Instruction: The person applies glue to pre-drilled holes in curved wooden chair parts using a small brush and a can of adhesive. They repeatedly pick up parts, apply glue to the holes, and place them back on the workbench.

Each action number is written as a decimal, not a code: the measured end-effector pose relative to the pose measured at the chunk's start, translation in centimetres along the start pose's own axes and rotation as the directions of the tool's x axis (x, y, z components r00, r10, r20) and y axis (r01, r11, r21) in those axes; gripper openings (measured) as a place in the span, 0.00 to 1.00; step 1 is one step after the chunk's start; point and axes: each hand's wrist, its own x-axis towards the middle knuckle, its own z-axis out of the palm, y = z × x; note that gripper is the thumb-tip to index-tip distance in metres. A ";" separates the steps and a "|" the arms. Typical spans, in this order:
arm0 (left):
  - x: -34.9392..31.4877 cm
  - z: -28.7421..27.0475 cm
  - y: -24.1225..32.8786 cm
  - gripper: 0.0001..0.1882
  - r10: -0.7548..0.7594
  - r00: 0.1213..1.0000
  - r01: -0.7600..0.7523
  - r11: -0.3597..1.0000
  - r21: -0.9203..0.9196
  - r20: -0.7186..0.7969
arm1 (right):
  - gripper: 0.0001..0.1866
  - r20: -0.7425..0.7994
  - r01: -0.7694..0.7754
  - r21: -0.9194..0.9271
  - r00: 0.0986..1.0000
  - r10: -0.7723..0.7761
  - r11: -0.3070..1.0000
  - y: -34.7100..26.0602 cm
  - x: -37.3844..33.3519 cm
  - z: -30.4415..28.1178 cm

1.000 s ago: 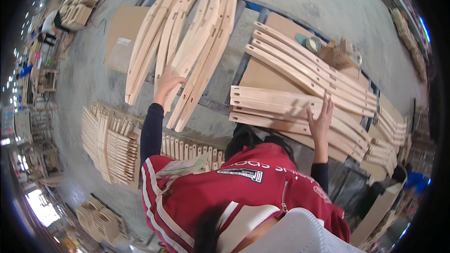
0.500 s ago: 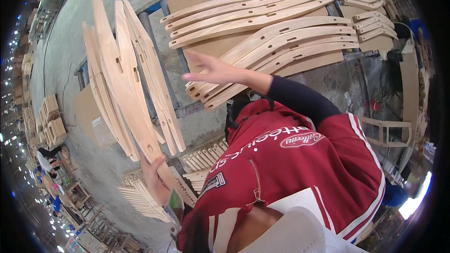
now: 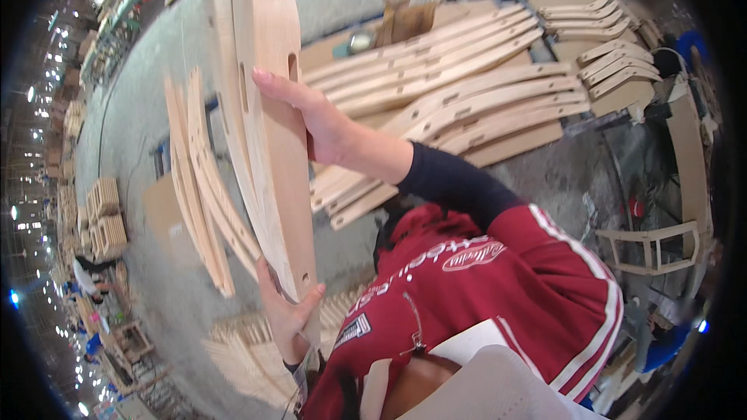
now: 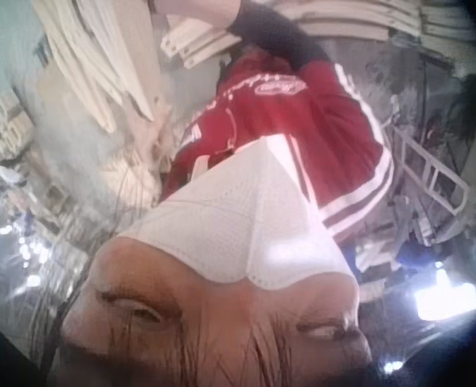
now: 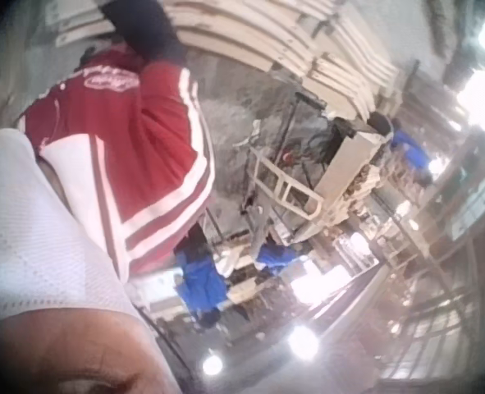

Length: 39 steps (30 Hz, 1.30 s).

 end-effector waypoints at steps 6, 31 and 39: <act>5.7 5.6 3.0 0.57 0.320 0.946 -0.323 0.905 0.276 0.060 | 0.34 0.095 0.278 0.003 0.956 -0.277 0.960 -9.0 -1.3 0.9; 15.9 9.1 26.3 0.37 0.867 0.037 -0.170 -0.484 0.858 0.496 | 0.51 -0.002 -0.209 -0.886 0.895 0.446 0.414 -26.1 -11.4 -4.1; 10.9 16.7 7.7 0.49 0.636 0.637 -0.608 0.070 0.790 0.434 | 0.40 -0.158 -0.582 -0.685 0.706 0.690 0.439 -17.9 -16.0 -18.3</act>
